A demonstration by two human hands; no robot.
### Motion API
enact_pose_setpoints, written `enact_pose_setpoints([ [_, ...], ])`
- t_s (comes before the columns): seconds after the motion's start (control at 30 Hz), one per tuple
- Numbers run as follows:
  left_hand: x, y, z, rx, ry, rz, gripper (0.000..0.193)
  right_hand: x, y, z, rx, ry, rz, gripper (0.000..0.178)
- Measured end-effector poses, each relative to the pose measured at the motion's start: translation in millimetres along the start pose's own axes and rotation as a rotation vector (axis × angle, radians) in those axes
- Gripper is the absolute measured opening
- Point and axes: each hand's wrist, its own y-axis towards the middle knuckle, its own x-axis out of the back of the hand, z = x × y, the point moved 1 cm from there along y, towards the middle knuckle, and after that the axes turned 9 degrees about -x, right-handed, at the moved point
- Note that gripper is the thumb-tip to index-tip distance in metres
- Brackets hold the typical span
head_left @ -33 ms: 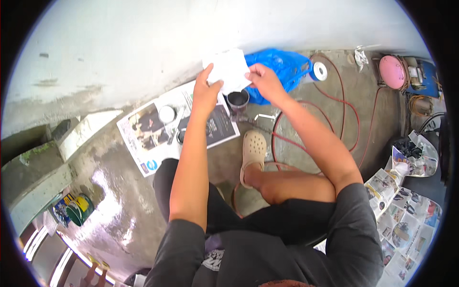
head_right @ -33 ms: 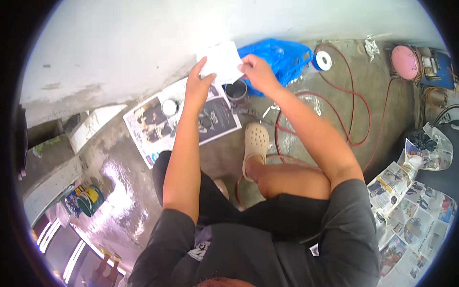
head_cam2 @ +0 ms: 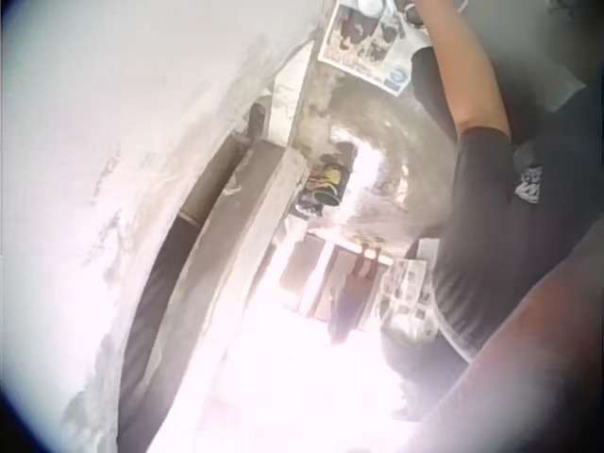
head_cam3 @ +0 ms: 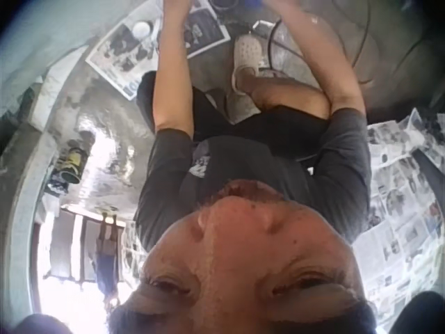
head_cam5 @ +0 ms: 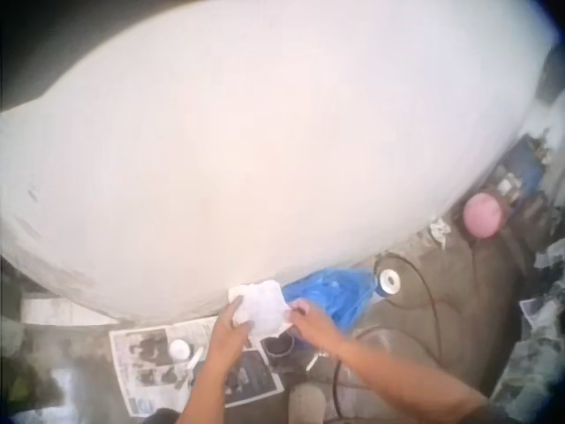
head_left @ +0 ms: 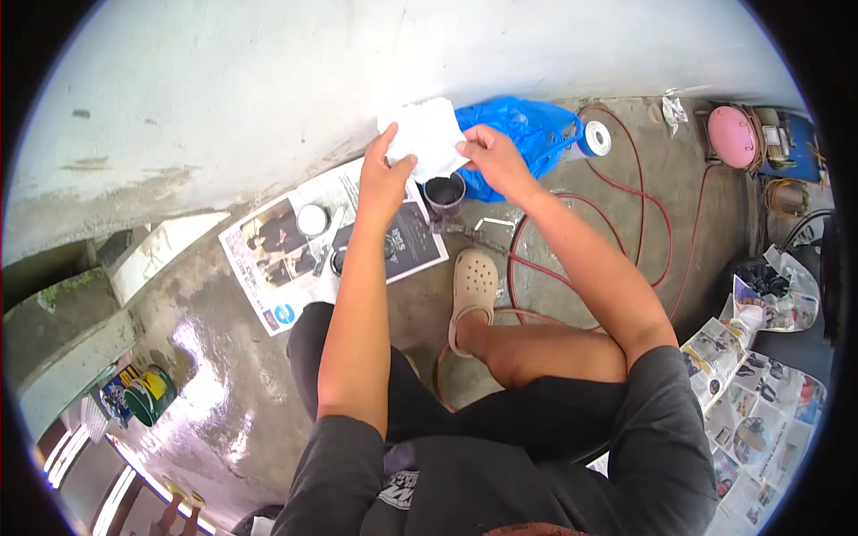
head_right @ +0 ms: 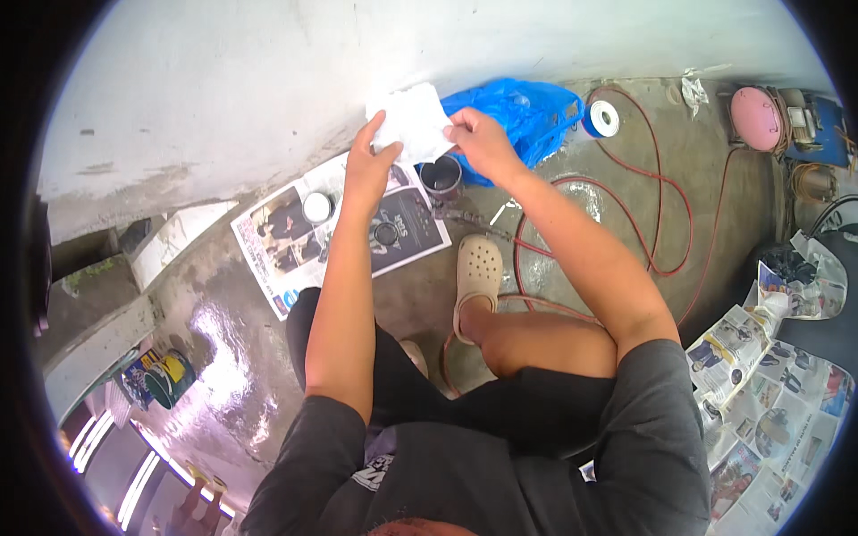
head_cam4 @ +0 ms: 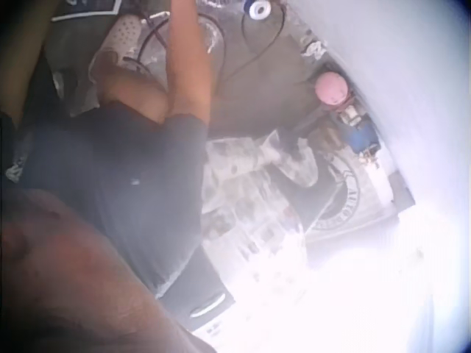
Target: The person handles a face mask, uses a metal ruler to measure materials from several cans, and wipes surfaces with a paper towel while crouching in a garage area.
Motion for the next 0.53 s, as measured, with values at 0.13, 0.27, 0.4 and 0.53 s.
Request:
enact_pose_setpoints([
  [0.13,-7.2,-7.5,-7.8,0.09,-0.102,0.013,0.069,2.0,-1.0,-6.4,-0.069,0.06,0.018,0.014],
  [0.27,-15.7,-30.2,43.1,0.035,0.284,0.16,0.078,5.2,2.9,-36.0,-0.089,-0.151,-0.004,0.011],
  [0.4,-39.5,-59.3,80.7,0.154,0.382,0.272,0.096,11.8,1.6,-67.3,0.005,-0.498,0.039,0.011],
  [0.53,-40.6,-60.4,90.1,0.153,0.451,0.289,0.104,10.3,3.2,-79.0,0.097,-0.578,0.076,0.02],
])
